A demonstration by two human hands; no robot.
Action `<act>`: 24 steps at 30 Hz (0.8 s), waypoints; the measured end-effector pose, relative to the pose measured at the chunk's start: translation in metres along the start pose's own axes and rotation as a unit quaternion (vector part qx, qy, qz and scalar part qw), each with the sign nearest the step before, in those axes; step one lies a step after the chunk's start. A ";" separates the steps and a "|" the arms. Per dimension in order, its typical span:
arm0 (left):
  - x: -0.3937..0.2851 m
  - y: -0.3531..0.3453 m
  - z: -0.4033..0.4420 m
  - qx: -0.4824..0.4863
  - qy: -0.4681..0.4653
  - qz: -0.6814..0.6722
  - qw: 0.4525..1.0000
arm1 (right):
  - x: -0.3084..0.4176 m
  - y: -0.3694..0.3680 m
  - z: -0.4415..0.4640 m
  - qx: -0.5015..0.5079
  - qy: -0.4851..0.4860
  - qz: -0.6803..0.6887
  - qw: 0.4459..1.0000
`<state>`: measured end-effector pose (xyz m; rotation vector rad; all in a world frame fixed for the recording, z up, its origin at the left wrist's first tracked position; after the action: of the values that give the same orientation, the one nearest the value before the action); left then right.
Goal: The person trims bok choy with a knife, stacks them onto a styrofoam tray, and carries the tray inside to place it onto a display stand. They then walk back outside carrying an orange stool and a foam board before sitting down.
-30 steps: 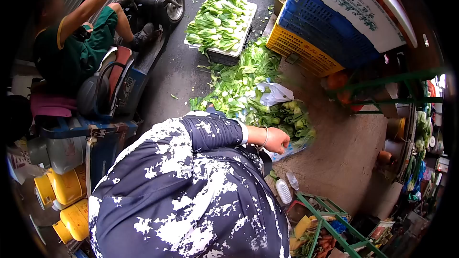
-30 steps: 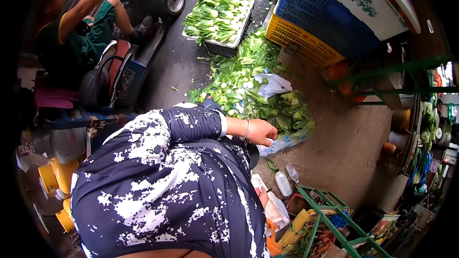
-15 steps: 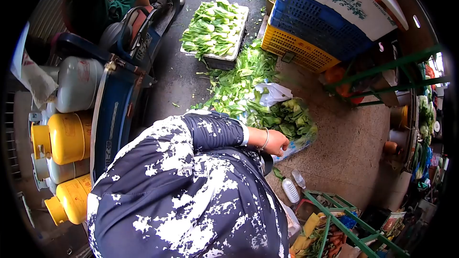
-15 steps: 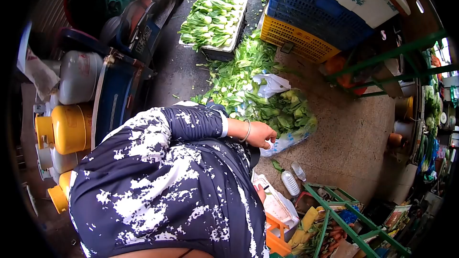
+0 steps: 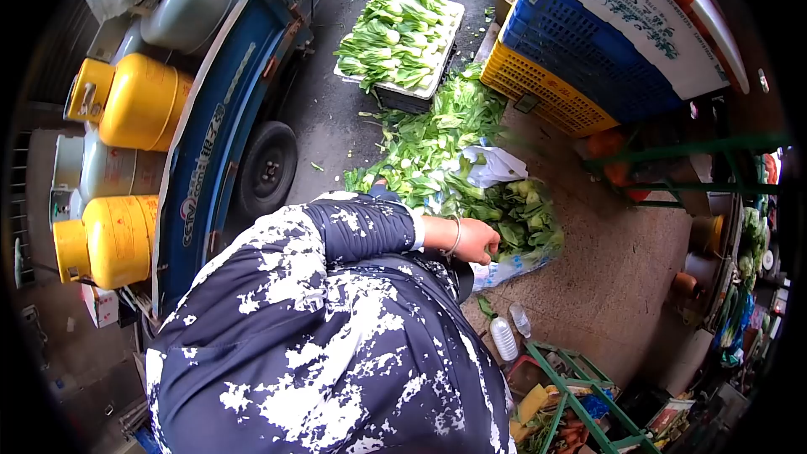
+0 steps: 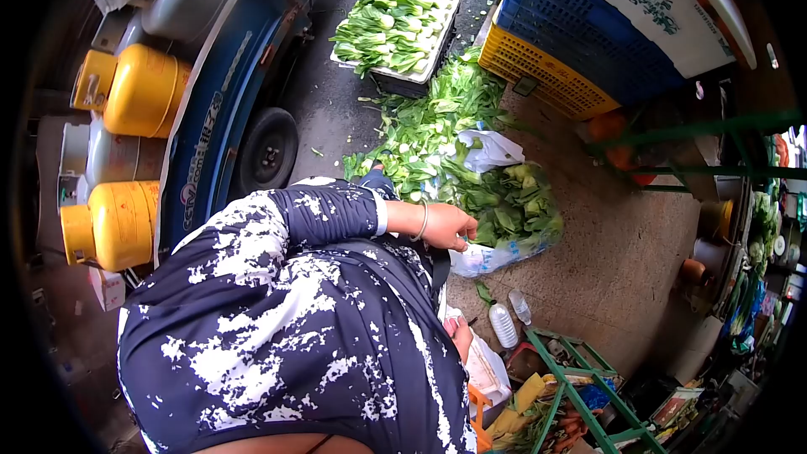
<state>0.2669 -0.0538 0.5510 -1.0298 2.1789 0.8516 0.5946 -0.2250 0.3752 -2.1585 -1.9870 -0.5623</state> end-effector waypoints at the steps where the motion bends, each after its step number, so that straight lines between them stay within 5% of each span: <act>1: -0.001 0.001 0.000 0.000 0.002 0.013 1.000 | 0.007 0.001 0.002 0.010 0.000 0.013 1.000; 5: 0.035 0.020 -0.001 -0.015 0.009 -0.011 1.000 | -0.020 -0.011 0.089 0.097 -0.075 -0.001 0.992; 6: 0.052 0.028 -0.002 -0.021 0.007 -0.020 1.000 | 0.006 -0.020 0.068 -0.019 -0.003 -0.033 0.999; 7: 0.066 0.033 -0.004 -0.022 0.004 -0.025 0.999 | 0.006 -0.032 0.069 -0.022 0.000 -0.037 0.999; 14: 0.077 0.061 -0.007 -0.043 0.015 -0.066 0.997 | 0.048 -0.063 0.054 0.023 0.025 -0.073 0.997; 15: 0.079 0.064 -0.006 -0.045 0.016 -0.072 0.996 | 0.063 -0.072 0.046 0.102 0.136 -0.139 0.976; 17: 0.079 0.069 -0.006 -0.054 0.016 -0.074 0.996 | 0.053 -0.063 0.054 0.015 0.011 -0.112 0.994; 24: 0.080 0.082 -0.009 -0.065 0.019 -0.092 0.993 | 0.040 -0.061 0.071 -0.015 -0.007 -0.144 0.989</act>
<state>0.1546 -0.0553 0.5238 -1.2992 2.0427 0.9016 0.5486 -0.1561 0.3167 -1.9068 -2.3292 -0.6222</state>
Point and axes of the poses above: each hand's wrist, its own z-axis towards the middle knuckle, its own y-axis out of the back of the hand, x = y × z, the point moved 9 cm from there along z, towards the middle knuckle, and after that the axes turned 11 degrees about y, right-handed, at the moved point
